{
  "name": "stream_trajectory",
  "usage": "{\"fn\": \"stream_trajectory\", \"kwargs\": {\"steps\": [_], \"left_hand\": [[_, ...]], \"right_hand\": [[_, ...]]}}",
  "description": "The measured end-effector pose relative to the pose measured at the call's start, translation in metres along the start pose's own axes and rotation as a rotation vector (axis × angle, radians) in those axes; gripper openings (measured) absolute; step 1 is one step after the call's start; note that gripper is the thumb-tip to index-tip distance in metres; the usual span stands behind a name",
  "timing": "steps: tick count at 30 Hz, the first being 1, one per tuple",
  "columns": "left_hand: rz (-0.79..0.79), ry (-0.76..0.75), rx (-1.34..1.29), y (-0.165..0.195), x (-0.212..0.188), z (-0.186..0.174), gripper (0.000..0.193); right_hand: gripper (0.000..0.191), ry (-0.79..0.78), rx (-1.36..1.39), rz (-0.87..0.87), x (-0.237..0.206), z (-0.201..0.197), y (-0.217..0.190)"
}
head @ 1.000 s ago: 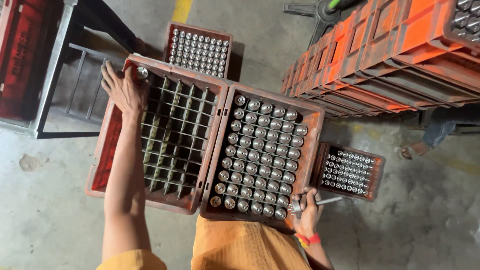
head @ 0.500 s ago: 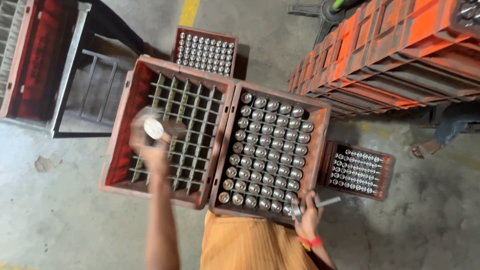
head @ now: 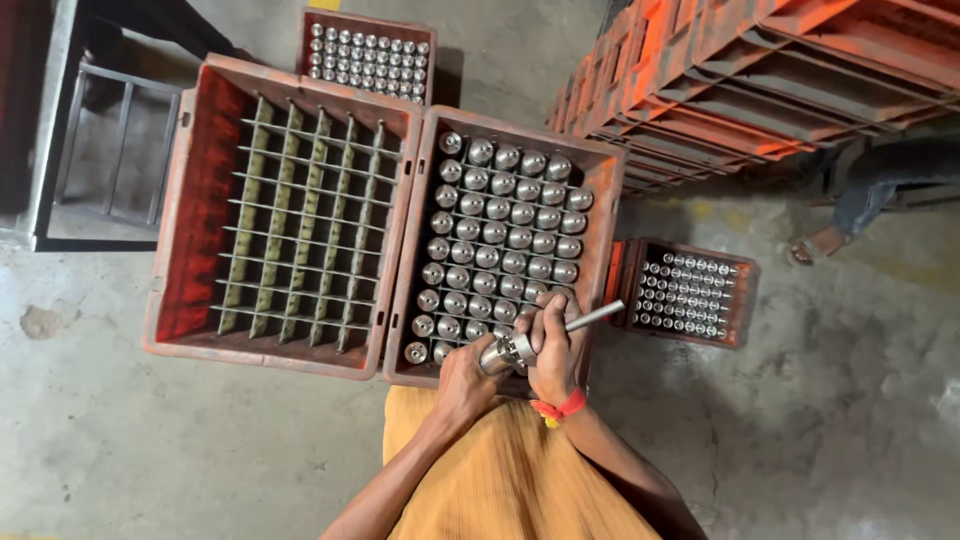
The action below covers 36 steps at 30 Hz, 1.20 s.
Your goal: The person picks small machined metal parts one at a time from a divided plastic crate and fits them onto a rod-shaped holder, then places the assembled pieces into an adjacent crate section. Midway, the person carries a full crate of parts across the factory floor and resumes fitting parts onto the holder.
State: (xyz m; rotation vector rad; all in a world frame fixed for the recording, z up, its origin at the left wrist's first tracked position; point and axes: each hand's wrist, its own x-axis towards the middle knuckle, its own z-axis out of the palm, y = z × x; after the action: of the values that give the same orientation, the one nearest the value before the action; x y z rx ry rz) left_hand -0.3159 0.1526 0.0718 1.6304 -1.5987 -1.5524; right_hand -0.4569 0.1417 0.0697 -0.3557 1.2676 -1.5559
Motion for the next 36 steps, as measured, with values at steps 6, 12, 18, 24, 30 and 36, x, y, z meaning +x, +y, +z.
{"fn": "stream_trajectory", "kwargs": {"steps": [6, 12, 18, 24, 30, 36], "left_hand": [[0.018, -0.261, 0.067, -0.004, 0.009, 0.005, 0.044], [-0.053, -0.511, 0.026, -0.013, 0.028, 0.024, 0.049], [0.326, -0.273, 0.306, -0.021, 0.113, 0.033, 0.051], [0.518, 0.032, 0.589, 0.032, 0.243, 0.060, 0.063], [0.799, 0.162, 0.232, 0.049, 0.239, 0.058, 0.048], [0.697, 0.366, 0.019, -0.022, 0.106, -0.015, 0.021]], "right_hand": [[0.027, -0.237, -0.101, -0.140, -0.004, -0.034, 0.008], [0.026, -0.210, 0.018, 0.080, 0.016, -0.070, 0.018], [0.019, 0.392, 0.222, -0.145, 0.075, -0.142, -0.018], [0.023, 0.466, 0.300, -0.214, 0.063, -0.192, -0.019], [0.024, 0.515, 0.301, -0.047, 0.023, -0.182, 0.022], [0.027, 0.427, 0.873, 0.119, -0.006, -0.158, -0.007]]}}
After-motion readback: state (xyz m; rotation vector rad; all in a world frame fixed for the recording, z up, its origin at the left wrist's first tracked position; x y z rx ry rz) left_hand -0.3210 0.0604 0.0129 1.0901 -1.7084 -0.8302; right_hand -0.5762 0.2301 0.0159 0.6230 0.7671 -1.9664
